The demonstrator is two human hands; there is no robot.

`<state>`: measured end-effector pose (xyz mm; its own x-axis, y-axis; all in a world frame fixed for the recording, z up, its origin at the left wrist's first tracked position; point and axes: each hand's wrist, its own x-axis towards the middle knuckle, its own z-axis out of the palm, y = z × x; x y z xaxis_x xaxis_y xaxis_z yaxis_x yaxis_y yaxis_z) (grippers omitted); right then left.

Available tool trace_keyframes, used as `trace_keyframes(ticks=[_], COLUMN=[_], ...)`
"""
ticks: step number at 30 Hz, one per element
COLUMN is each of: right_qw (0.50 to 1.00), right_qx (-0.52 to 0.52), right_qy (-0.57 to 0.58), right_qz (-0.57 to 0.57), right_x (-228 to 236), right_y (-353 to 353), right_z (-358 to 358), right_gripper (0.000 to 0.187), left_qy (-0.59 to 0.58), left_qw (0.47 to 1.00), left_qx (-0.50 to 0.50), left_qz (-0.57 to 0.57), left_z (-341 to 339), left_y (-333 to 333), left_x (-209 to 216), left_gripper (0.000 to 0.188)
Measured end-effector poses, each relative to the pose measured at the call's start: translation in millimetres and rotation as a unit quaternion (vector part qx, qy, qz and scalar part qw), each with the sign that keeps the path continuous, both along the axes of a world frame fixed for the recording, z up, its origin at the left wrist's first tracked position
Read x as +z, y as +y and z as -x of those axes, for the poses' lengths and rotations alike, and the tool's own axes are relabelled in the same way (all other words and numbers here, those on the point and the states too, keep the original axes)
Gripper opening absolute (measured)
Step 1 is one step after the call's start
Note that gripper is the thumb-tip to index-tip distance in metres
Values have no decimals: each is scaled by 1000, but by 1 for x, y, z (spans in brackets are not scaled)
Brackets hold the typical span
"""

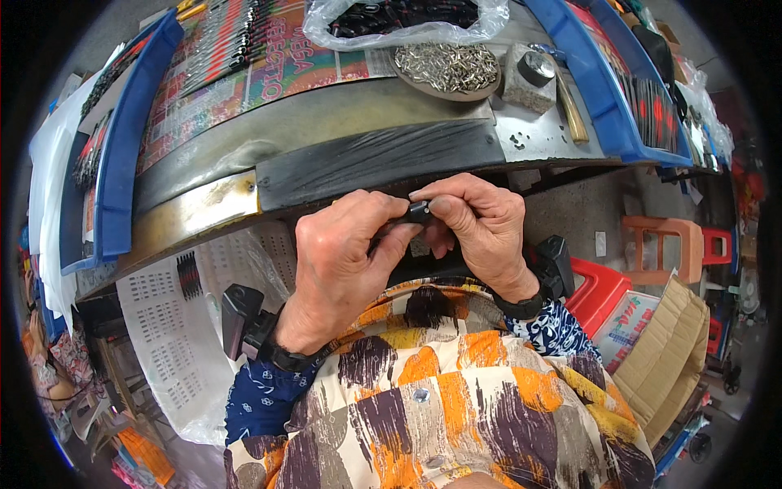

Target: The person repeatedly assembles small pencil components by inserting a metal ferrule and eraser into the end of a pencil barrel. They pick up each part from trays and a bowl, fit them together by hand, and place the finished pencil into a blue tray. The process is repeated multiple times.

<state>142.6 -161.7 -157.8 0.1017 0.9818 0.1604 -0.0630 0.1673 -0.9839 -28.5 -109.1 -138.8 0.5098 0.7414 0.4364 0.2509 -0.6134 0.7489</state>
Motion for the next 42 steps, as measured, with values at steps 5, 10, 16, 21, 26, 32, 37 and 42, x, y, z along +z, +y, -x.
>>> trace_keyframes(ticks=[5,10,16,21,26,32,37,42], right_qw=[999,997,997,995,992,993,996,995], right_qx=[14,39,29,15,11,-16,-37,-1], right_qy=[23,38,37,22,40,17,39,36], right_qz=[18,62,68,96,121,115,68,96], right_x=[3,11,14,16,17,15,9,10], right_y=[1,0,0,0,2,1,1,2], right_z=[-1,-5,-1,0,0,1,5,-2], right_gripper=[17,22,22,16,12,11,12,13], left_qy=[0,8,24,37,32,27,31,29], left_qw=[1000,999,997,995,993,992,993,994], left_qx=[17,26,30,29,26,27,29,24], left_qz=[10,-28,-62,-88,-108,-121,-111,-104], left_z=[-1,-2,-2,-3,-5,-9,-8,-7], left_y=[-3,-2,-4,-4,-3,-2,-1,-2], left_x=[0,-2,-3,-4,-6,-7,-6,-6], left_gripper=[18,21,25,25,24,23,23,22])
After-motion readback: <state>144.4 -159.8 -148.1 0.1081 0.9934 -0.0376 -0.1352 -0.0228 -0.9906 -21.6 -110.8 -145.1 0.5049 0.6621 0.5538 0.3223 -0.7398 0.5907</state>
